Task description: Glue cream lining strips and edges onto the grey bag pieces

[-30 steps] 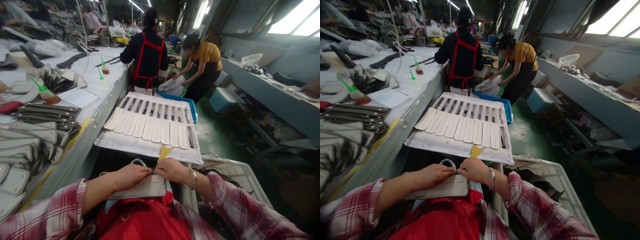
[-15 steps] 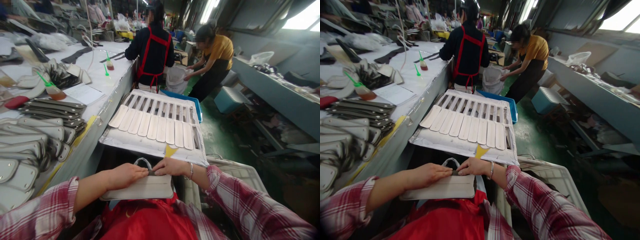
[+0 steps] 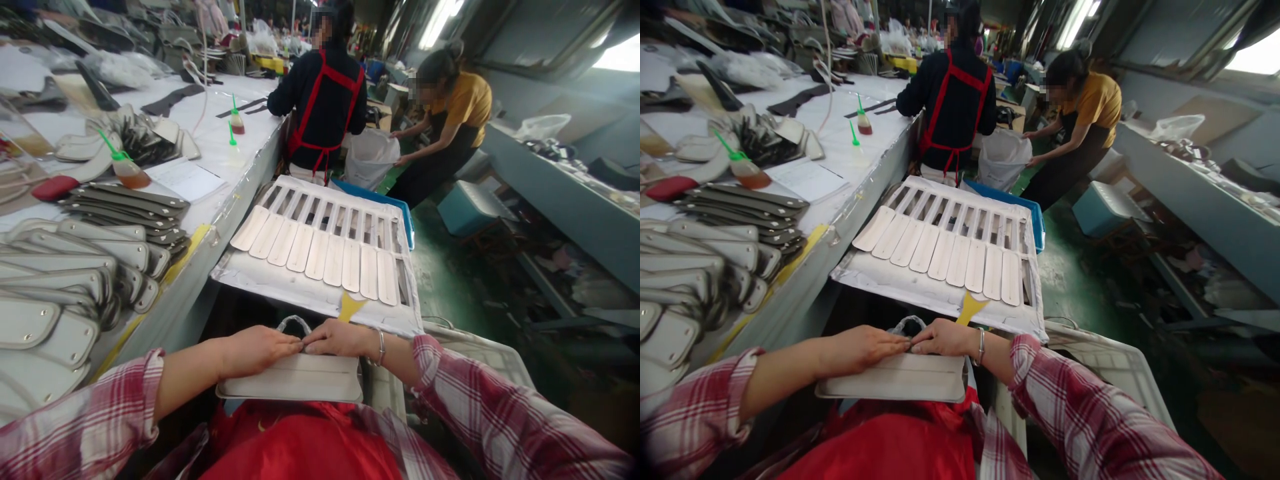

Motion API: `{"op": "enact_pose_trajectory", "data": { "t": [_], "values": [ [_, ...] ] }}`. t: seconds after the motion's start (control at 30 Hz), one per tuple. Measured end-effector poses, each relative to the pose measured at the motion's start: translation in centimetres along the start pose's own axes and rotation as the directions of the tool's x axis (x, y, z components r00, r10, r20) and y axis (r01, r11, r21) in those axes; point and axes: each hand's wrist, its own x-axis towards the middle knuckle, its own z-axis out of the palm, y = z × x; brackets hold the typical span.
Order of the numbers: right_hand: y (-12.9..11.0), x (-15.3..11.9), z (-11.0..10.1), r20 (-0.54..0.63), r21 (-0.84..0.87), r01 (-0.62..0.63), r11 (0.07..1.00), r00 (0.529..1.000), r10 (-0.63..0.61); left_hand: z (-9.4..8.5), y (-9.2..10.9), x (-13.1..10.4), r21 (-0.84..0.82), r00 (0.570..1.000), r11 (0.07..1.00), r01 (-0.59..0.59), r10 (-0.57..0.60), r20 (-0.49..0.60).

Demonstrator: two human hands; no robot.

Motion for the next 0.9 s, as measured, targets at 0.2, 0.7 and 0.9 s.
{"op": "enact_pose_trajectory", "data": {
  "t": [0.2, 0.7, 0.9],
  "values": [
    [-0.9, 1.5, 0.3, 0.012, -0.029, 0.02, 0.999, 1.0, -0.02, 0.4, -0.7, -2.0, 0.012, 0.999, 1.0, 0.007, -0.007, -0.046],
    [-3.8, 5.8, 1.5, 0.052, -0.031, 0.042, 0.999, 0.998, -0.04, 0.4, -1.6, -6.8, 0.01, 0.99, 0.997, 0.08, -0.078, -0.114],
    [-4.4, 7.7, 2.1, 0.064, -0.076, 0.022, 0.997, 0.998, -0.017, 0.3, -1.7, -8.2, -0.038, 0.964, 0.985, 0.171, -0.175, -0.201]
  ]
}}
